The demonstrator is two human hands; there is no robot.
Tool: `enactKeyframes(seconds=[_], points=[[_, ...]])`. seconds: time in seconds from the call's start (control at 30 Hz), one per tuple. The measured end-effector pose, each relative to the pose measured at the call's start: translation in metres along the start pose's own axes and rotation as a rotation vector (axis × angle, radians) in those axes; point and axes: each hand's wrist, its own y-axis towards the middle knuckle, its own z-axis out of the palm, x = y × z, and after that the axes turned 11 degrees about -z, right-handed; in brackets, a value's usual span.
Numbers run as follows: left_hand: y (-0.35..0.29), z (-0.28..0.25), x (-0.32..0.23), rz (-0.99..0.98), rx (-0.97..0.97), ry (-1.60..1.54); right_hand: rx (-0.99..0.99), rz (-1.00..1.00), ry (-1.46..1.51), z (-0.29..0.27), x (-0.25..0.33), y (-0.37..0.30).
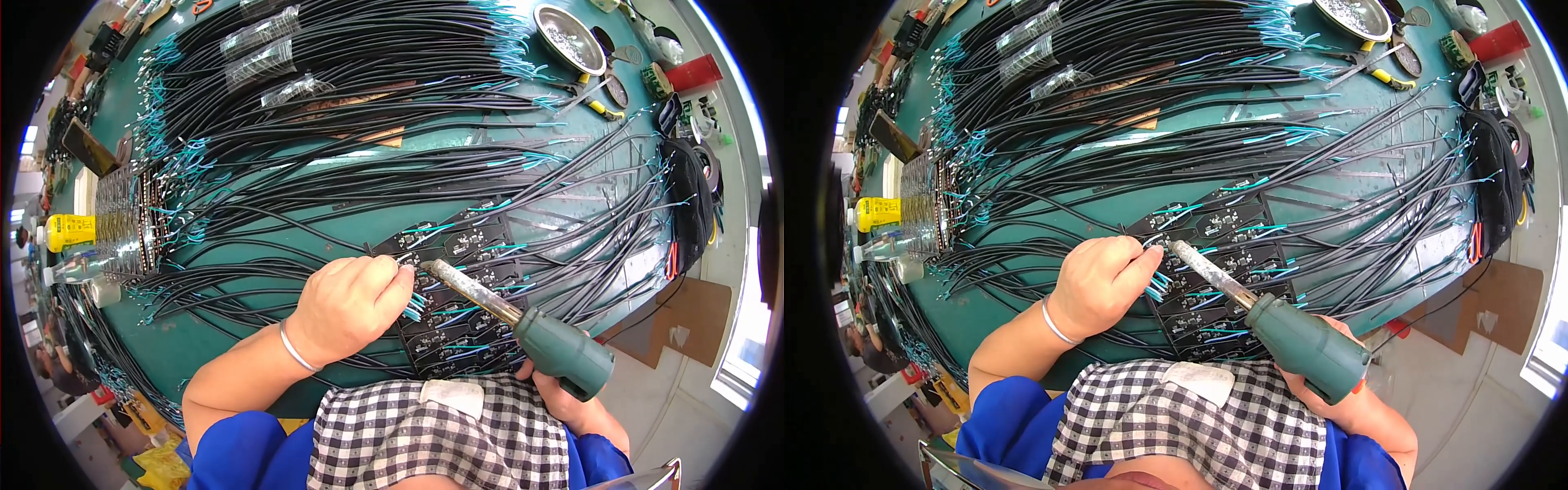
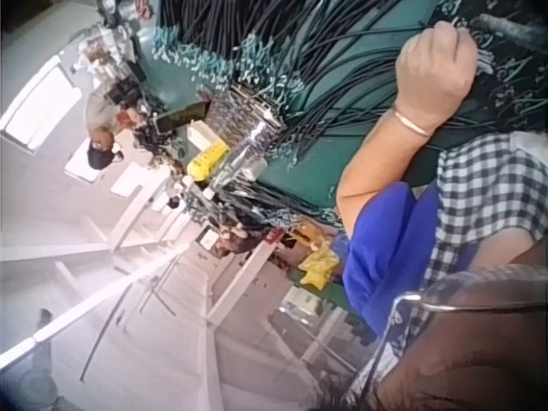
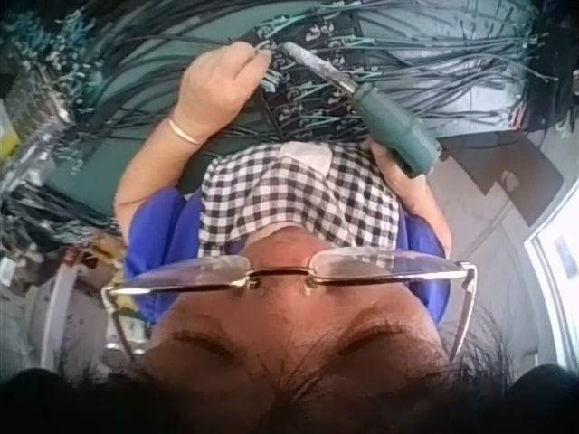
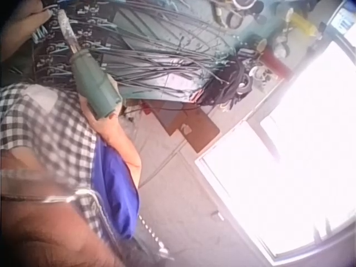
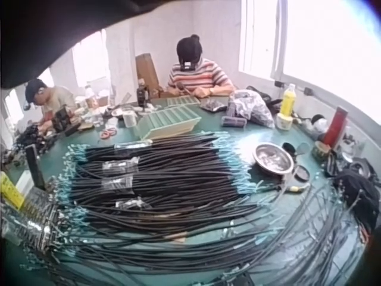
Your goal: The person solders multiple wires onto small circuit boards using a soldering iron.
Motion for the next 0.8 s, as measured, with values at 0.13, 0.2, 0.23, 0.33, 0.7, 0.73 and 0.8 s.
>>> enactKeyframes(seconds=[0.13,0.2,0.23,0.33,0.7,0.73,0.8], points=[[-0.002,0.001,0.003,0.030,0.009,0.055,0.002,-0.030,-0.045,0.002,-0.002,0.002],[-0.002,0.001,0.003,0.028,0.009,0.049,0.006,-0.053,-0.076,0.003,-0.001,0.002],[-0.002,0.001,0.003,0.027,0.008,0.044,0.008,-0.077,-0.106,0.003,-0.001,0.002],[-0.002,0.000,0.004,0.008,0.029,0.022,0.019,-0.140,-0.142,0.003,-0.001,0.005],[-0.001,0.000,0.004,0.013,0.035,0.031,0.002,-0.209,-0.220,0.000,0.001,0.009],[-0.001,0.000,0.004,0.014,0.035,0.036,0.008,-0.207,-0.220,-0.003,0.003,0.011],[-0.001,0.000,0.004,0.016,0.024,0.033,0.023,-0.203,-0.200,-0.010,0.007,0.017]])
